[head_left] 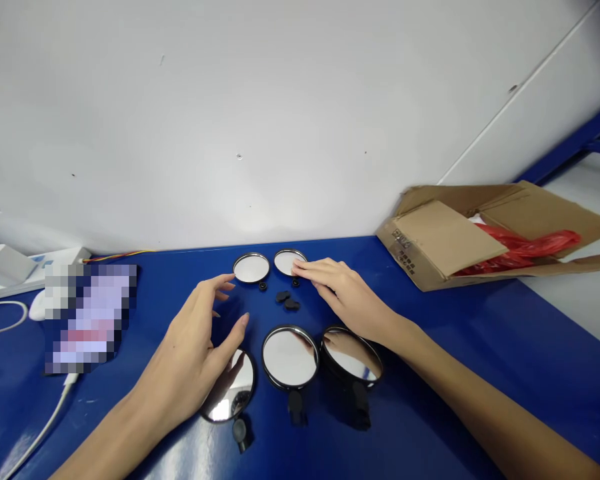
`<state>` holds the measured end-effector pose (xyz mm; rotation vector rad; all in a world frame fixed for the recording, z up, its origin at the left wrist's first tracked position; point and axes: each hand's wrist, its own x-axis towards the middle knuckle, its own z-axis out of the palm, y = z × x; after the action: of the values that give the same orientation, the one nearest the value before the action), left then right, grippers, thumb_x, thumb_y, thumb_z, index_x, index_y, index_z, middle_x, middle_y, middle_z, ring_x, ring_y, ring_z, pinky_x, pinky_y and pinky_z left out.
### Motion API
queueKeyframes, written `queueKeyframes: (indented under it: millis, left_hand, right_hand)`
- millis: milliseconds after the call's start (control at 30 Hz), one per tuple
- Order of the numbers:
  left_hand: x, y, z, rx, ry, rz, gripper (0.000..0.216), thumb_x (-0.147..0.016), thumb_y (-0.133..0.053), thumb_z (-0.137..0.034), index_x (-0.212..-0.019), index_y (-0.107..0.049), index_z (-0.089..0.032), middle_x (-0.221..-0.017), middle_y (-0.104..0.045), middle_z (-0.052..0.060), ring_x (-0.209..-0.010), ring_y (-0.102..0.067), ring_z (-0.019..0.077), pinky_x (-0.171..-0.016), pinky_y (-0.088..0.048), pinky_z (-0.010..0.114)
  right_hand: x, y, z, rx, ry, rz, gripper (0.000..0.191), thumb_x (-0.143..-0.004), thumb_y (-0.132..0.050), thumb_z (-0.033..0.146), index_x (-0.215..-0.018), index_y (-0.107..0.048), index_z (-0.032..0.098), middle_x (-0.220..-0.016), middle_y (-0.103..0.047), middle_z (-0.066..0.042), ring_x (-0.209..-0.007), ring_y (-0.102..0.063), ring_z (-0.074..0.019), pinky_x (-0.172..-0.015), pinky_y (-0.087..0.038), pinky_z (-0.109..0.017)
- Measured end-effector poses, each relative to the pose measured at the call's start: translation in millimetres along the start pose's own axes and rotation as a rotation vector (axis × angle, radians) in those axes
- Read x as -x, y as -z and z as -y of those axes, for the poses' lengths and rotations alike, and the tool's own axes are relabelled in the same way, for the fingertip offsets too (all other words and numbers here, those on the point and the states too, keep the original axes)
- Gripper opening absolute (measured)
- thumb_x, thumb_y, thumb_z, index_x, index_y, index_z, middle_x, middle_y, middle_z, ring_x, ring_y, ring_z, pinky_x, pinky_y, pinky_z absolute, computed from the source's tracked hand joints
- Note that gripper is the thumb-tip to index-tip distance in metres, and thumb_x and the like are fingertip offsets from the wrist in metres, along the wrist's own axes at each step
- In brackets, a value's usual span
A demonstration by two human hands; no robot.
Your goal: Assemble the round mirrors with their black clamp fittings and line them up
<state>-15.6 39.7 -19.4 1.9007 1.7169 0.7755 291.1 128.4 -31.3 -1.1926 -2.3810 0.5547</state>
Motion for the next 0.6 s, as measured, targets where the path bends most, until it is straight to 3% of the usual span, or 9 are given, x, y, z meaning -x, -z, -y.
queueKeyframes:
  millis: [267,600]
  left_hand:
    - [-2,-1,-1,-0.003,0.002,0.019,0.05,-0.113,-0.058,-0.057,-0.157,-0.048,-0.036,-0.147,-0.068,0.009,-0.121,-0.069,0.0333,-0.09,-0.062,0.05]
    - [-2,4,-1,-0.033,-0.011,0.01,0.047,-0.113,-0.058,-0.058,-0.154,-0.053,-0.037,-0.146,-0.069,0.009,-0.119,-0.071,0.0322,-0.077,-0.061,0.04]
  right_hand:
    - [-2,8,14,-0.041,-0.014,0.126,0.052,-0.121,-0.035,0.031,-0.166,-0.06,0.03,-0.176,-0.055,-0.005,-0.163,-0.049,-0.0299,-0.131,-0.036,-0.062]
    - [0,5,9,-0.064,-0.008,0.083,0.049,-0.121,-0.038,0.033,-0.163,-0.063,0.035,-0.173,-0.059,-0.004,-0.162,-0.05,-0.0307,-0.128,-0.037,-0.06]
